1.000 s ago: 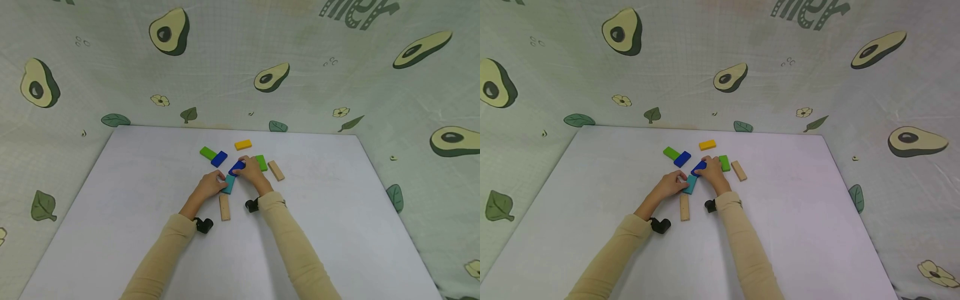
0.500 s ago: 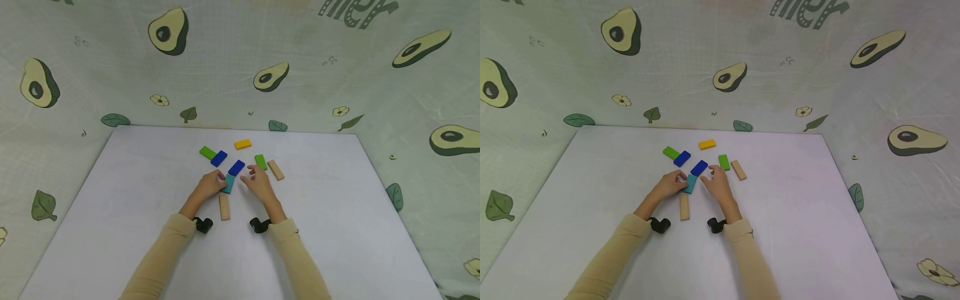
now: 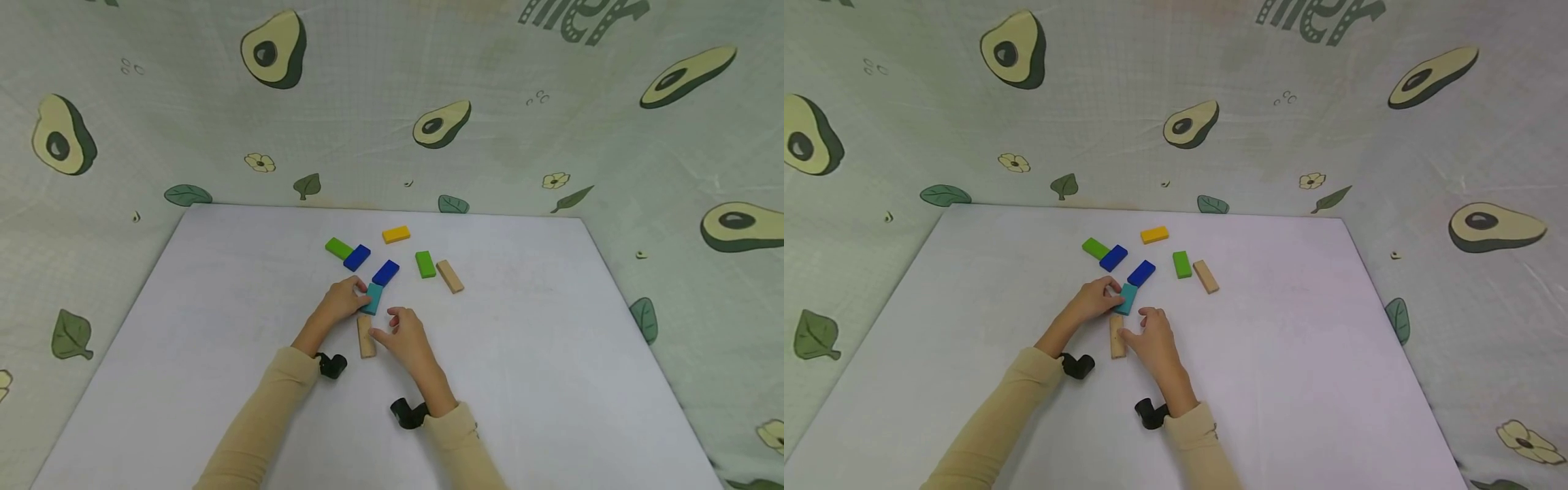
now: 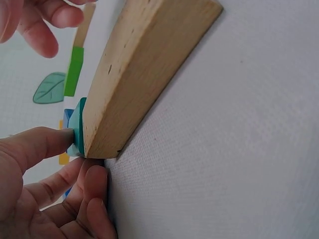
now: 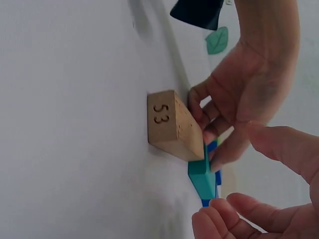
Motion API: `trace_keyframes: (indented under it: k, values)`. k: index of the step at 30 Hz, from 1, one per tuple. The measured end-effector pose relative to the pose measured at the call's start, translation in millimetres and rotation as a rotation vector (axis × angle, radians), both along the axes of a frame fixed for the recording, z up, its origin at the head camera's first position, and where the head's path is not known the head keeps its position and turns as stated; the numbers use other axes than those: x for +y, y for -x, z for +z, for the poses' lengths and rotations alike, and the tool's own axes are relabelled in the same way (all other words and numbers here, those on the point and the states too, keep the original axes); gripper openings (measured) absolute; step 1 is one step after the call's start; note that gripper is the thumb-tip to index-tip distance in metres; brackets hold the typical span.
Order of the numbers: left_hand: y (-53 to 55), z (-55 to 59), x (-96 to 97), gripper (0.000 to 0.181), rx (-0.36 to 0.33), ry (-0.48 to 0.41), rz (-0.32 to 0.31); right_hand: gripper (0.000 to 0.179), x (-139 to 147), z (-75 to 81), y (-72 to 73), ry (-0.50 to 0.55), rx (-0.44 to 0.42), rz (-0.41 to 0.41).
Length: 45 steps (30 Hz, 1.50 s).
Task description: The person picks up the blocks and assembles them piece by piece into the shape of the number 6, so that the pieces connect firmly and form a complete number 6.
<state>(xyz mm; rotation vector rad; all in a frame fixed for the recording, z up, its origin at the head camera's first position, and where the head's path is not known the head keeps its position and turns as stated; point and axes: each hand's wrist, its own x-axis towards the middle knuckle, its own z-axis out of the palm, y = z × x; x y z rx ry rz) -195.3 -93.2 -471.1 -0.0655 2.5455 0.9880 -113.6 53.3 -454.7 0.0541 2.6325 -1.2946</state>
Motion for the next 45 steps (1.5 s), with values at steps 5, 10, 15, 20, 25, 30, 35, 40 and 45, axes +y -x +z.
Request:
trace_keyframes:
  k: [5,10,15,20,25,30,35,40,45]
  values:
    - [0.2,1.6,-0.8,0.029,-0.003,-0.006,-0.004,0.05,-11.0,-8.5,-9.8,0.001,-0.017,0.01]
    - [-0.3,4.8,0.3,0.028,-0.015,-0.005,0.002,0.049,-19.7,-16.9,-16.5,-0.028,-0.029,0.009]
    - [-1.6,8.5,1.0,0.029,-0.021,0.003,0.004,0.047,-24.0,-18.3,-18.6,-0.067,-0.025,0.002]
    - [-1.4,6.5,-0.2,0.028,-0.01,0.004,-0.001,0.043,-25.0,-17.3,-19.7,-0.083,0.003,0.007]
    - [-1.7,3.2,-1.6,0.028,0.0,-0.02,-0.007,0.033,-24.3,-18.1,-20.9,-0.08,0.016,0.002]
    - [-2.2,3.0,-1.9,0.028,0.006,-0.03,-0.004,0.027,-23.3,-19.0,-22.3,-0.074,0.032,-0.012]
    - [-2.7,3.6,-2.5,0.028,0.004,-0.031,-0.003,0.027,-21.8,-20.8,-23.5,-0.06,0.036,-0.038]
    - [-2.8,3.5,-1.7,0.028,-0.001,-0.026,0.005,0.026,-20.2,-22.1,-22.2,-0.068,0.039,-0.046]
    - [-2.5,3.4,-0.2,0.028,-0.007,-0.022,0.011,0.026,-20.5,-22.5,-21.4,-0.087,0.053,-0.055]
